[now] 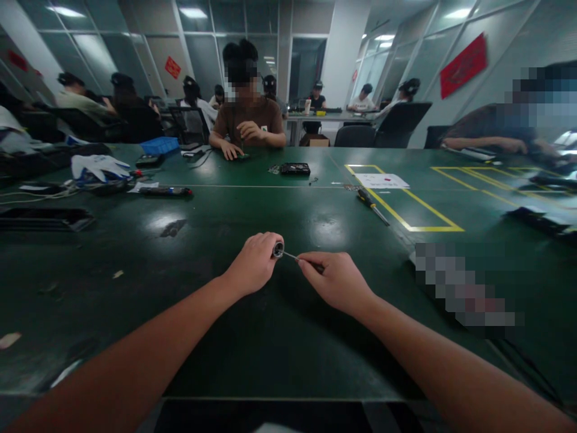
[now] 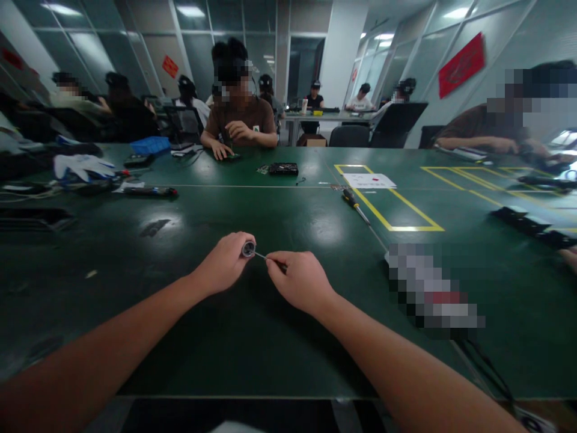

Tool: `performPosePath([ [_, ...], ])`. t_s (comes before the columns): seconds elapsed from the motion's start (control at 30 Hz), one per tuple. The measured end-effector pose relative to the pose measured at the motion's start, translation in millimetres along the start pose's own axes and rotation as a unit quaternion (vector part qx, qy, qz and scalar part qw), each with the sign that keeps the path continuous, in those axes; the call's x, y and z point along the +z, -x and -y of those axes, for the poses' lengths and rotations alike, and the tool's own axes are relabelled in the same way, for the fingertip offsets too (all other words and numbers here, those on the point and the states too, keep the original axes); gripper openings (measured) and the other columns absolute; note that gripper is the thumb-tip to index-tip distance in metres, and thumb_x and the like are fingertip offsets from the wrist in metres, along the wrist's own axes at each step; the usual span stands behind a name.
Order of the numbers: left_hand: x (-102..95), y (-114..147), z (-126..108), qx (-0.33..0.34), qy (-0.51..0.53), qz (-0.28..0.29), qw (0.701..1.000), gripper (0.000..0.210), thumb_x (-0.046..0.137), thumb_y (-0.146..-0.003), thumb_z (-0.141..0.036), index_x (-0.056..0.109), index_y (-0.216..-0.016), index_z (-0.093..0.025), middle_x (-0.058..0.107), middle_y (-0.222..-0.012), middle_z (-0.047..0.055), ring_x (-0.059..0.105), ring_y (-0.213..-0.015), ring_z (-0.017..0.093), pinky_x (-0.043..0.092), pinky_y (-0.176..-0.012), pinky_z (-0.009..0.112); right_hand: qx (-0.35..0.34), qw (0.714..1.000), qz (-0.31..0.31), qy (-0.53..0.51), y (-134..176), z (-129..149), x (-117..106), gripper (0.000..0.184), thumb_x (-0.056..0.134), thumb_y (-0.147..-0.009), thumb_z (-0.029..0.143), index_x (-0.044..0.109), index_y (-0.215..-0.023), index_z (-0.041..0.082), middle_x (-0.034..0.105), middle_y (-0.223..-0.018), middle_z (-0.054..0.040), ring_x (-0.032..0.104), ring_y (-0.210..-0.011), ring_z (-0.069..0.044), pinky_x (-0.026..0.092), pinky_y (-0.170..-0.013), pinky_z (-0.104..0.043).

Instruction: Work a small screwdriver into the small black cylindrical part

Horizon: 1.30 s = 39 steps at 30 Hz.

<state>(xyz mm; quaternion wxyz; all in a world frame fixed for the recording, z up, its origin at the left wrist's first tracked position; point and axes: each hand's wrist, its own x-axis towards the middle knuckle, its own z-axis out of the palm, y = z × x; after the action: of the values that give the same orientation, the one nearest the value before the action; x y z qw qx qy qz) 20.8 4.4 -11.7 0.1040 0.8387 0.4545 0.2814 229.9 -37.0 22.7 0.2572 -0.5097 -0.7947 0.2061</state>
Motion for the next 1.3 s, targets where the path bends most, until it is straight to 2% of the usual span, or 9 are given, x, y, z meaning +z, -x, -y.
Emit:
performPosePath([
  [0.13,-2.1,-0.2,0.2,-0.032,0.069,0.005,0.997,0.012,0.057,-0.092,-0.013,0.057,-0.102,-0.020,0.062,-0.096,0.004,0.058,-0.091,0.022,0.045,-0.083,0.038,0.030,0.995,0.029,-0.094,-2.9,-3.9,-0.6,0.029,0.054,-0.097,0.033,0.081,-0.099,0.021,0.076,-0.083,-0.0009,0.064,-0.071,-0.016,0.044,-0.068,-0.029],
  [0.33,-5.8,1.1,2.4,-0.031,0.121,-0.011,0.992,0.011,0.057,-0.093,-0.018,0.056,-0.104,-0.021,0.062,-0.099,0.003,0.057,-0.091,0.020,0.046,-0.081,0.035,0.085,0.973,0.051,-0.206,-6.8,-13.7,0.0,0.032,0.059,-0.094,0.042,0.080,-0.101,0.020,0.060,-0.061,0.0034,0.044,-0.052,-0.011,0.036,-0.056,-0.028],
  [0.57,-5.4,1.1,2.8,-0.013,0.080,-0.017,0.997,0.012,0.057,-0.093,-0.016,0.057,-0.105,-0.020,0.062,-0.100,0.004,0.057,-0.094,0.022,0.046,-0.085,0.038,0.052,0.993,0.013,-0.109,-1.6,-8.0,-2.8,0.030,0.057,-0.095,0.038,0.082,-0.098,0.021,0.070,-0.070,0.0011,0.054,-0.057,-0.014,0.039,-0.059,-0.028],
  [0.83,-5.5,-0.5,-1.9,0.021,-0.011,-0.016,1.000,0.012,0.052,-0.093,-0.012,0.056,-0.103,-0.018,0.064,-0.099,0.006,0.058,-0.094,0.023,0.045,-0.092,0.044,0.000,1.000,-0.018,-0.009,1.9,0.4,-1.4,0.029,0.054,-0.096,0.031,0.081,-0.099,0.022,0.077,-0.077,-0.0012,0.063,-0.059,-0.016,0.042,-0.060,-0.028],
  [1.1,-5.5,1.7,-6.8,0.046,-0.103,-0.010,0.994,0.019,0.047,-0.091,-0.007,0.057,-0.104,-0.017,0.064,-0.099,0.008,0.058,-0.096,0.026,0.042,-0.096,0.047,-0.041,0.994,-0.032,0.098,6.5,2.6,2.7,0.030,0.051,-0.097,0.028,0.080,-0.099,0.021,0.077,-0.074,-0.0032,0.061,-0.057,-0.015,0.037,-0.059,-0.029],
  [1.2,-4.2,2.2,-7.9,0.040,-0.114,-0.010,0.993,0.021,0.047,-0.091,-0.007,0.056,-0.106,-0.018,0.063,-0.100,0.008,0.057,-0.096,0.026,0.042,-0.095,0.047,-0.048,0.993,-0.035,0.102,7.6,3.2,4.0,0.030,0.051,-0.098,0.027,0.080,-0.098,0.021,0.077,-0.076,-0.0035,0.063,-0.060,-0.016,0.037,-0.061,-0.029],
  [1.3,-2.7,2.5,-6.9,0.016,-0.066,0.001,0.998,0.019,0.047,-0.092,-0.008,0.055,-0.105,-0.019,0.063,-0.101,0.008,0.058,-0.096,0.025,0.044,-0.093,0.045,-0.032,0.998,-0.021,0.050,6.3,3.0,3.1,0.030,0.051,-0.098,0.027,0.080,-0.098,0.021,0.077,-0.076,-0.0020,0.062,-0.059,-0.015,0.038,-0.061,-0.029],
])
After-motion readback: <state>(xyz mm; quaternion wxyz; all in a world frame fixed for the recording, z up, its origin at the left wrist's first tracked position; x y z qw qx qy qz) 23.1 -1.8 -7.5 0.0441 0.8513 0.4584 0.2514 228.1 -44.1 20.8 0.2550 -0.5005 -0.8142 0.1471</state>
